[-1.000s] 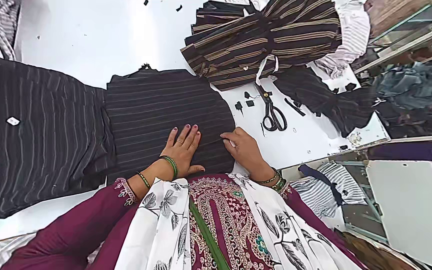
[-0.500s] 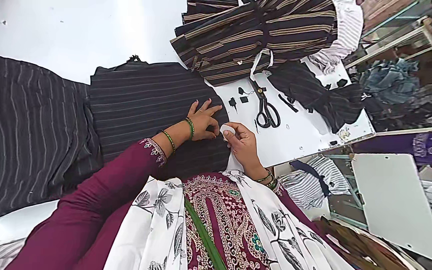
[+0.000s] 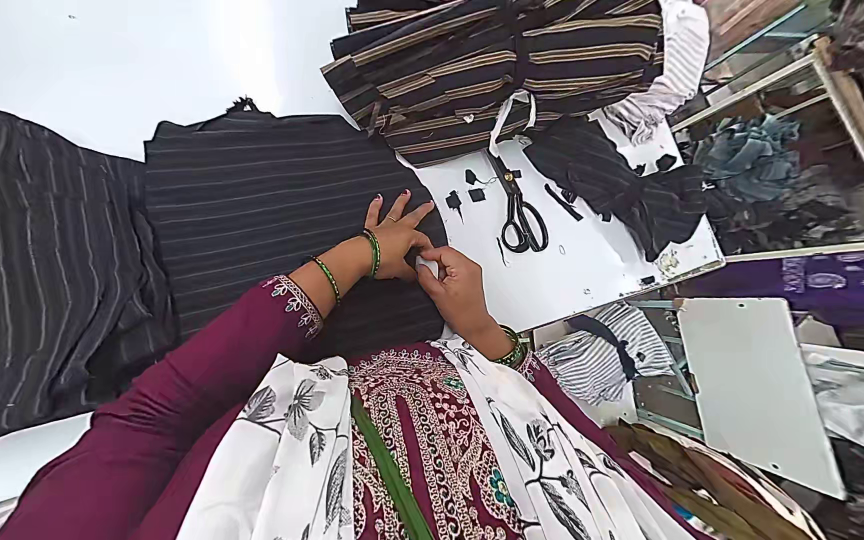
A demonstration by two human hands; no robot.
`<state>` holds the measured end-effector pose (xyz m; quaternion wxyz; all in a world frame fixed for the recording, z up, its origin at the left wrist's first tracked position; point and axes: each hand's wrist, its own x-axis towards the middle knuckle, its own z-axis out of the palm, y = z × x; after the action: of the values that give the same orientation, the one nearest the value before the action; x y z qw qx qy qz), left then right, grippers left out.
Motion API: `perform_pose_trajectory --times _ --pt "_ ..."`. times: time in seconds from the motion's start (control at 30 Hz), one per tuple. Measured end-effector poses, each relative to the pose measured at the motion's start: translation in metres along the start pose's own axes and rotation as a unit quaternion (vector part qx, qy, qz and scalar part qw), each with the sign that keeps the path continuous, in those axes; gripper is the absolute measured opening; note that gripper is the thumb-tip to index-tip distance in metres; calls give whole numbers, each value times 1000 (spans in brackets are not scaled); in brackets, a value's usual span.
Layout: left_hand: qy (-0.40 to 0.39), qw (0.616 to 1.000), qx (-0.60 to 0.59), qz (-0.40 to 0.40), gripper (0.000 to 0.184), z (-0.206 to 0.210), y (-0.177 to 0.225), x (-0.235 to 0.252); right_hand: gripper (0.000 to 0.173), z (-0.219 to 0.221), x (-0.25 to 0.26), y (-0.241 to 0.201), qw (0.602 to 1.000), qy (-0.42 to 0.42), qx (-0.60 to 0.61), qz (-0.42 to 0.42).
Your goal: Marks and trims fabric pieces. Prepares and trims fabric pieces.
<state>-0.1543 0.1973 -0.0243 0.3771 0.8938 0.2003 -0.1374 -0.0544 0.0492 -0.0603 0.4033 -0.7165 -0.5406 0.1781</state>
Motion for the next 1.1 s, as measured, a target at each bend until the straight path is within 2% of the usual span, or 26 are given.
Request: perform_pose_trajectory --times 0.17,0.3,0.37,0.43,0.53,0.6,0.7,0.83,1.0,1.1 --pt "-12 1000 1 -4 42 -1 0 0 19 -4 -18 1 1000 -8 4 -8" --pt "-7 1000 -2 -4 44 -1 1 -1 12 -7 -16 8 980 38 185 62" --pt "-13 1000 1 -9 45 -2 2 -2 12 -9 -10 9 971 55 220 80" --pt "-12 1000 6 -8 48 -1 2 -2 11 -7 -4 9 976 41 199 76" --pt "18 1000 18 11 51 4 -3 -2 12 2 3 6 997 21 75 11" --pt "-8 1000 14 -7 54 -1 1 -1 13 6 5 3 999 23 -4 -37" --pt "-9 1000 7 -12 49 -1 2 -1 13 4 -2 1 998 13 -46 -48" --pt "-6 1000 9 -11 43 0 2 -1 18 -4 -18 2 999 -9 -33 -35" --pt "42 999 3 17 40 8 -4 -3 12 -8 -17 10 982 18 180 56" --pt "26 1000 9 9 42 5 -2 -3 14 -6 -8 10 985 27 154 68"
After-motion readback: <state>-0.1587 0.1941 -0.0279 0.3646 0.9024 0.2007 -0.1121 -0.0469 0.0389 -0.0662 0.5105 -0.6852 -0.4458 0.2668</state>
